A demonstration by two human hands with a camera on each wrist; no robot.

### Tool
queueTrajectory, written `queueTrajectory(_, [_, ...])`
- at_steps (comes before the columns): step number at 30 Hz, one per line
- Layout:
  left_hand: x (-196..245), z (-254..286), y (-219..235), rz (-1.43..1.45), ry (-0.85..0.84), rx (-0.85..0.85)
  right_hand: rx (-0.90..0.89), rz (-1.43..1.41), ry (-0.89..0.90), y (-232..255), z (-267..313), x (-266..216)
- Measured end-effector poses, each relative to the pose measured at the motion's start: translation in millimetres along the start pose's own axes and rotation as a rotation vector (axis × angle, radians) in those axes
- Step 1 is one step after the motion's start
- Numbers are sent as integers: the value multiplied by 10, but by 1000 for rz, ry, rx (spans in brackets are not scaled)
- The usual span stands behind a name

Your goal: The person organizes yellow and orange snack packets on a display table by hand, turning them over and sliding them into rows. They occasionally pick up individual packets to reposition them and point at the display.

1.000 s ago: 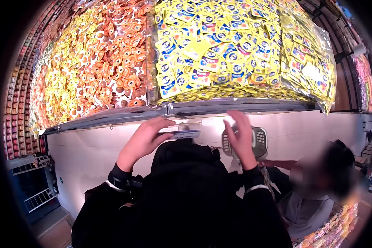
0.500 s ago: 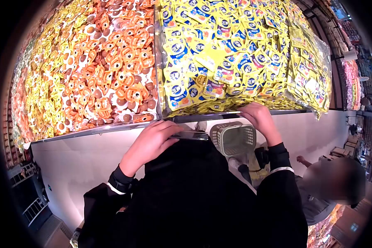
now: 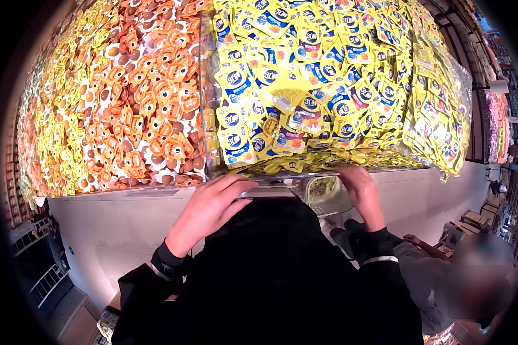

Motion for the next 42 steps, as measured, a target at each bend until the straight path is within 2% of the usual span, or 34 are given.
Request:
queueTrajectory(7, [65, -212, -213, -128, -50, -65, 2, -60, -65, -33, -4, 21])
queueTrajectory(9, [119, -250, -283, -96, -57, -77, 45, -79, -28, 39, -24, -72])
queueTrajectory(12, [194, -336, -401, -48, -60, -94, 116, -139, -65, 146, 18, -72])
queueTrajectory(16, [335, -554, -641, -77, -191, -55, 63, -337, -121, 280, 104, -65])
queueTrajectory(19, [360, -740, -874, -75, -263, -16, 116, -455, -138, 360, 165, 27])
queueTrajectory(20, [390, -786, -935, -53, -293, 1, 134, -463, -225, 348, 212, 145])
queueTrajectory(21, [407, -842, -1002, -31, -283, -7, 152, -470, -312, 327, 262, 266])
queueTrajectory(24, [297, -928, -1186, -16, -225, -25, 139, -430, -349, 190, 388, 485])
queueTrajectory(25, [281, -929, -1208, -18, -222, -29, 138, -434, -353, 175, 405, 529])
queueTrajectory(27, [193, -944, -1229, -43, -147, -44, 98, -283, -207, 168, 352, 442])
queueTrajectory(31, [197, -978, -1329, -45, -147, -71, 147, -292, -254, 193, 322, 484])
queueTrajectory(37, [223, -988, -1409, -42, -203, -52, 106, -196, -150, 251, 214, 454])
queueTrajectory(39, [185, -969, -1415, -227, -163, -102, 68, -197, -128, 222, 200, 440])
queueTrajectory(40, [219, -957, -1378, -231, -194, -87, 77, -190, -160, 211, 218, 470])
queueTrajectory(42, [258, -937, -1357, -302, -184, -111, 95, -320, -183, 170, 236, 475])
Point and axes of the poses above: each hand's wrist, its own z-axis away from the middle knuckle, its own y-axis out of the back of the hand, x = y × z, the point moved 10 cm from there along -z, towards the middle knuckle, and after that the axes turned 11 degrees about z, right-handed, at the moved point
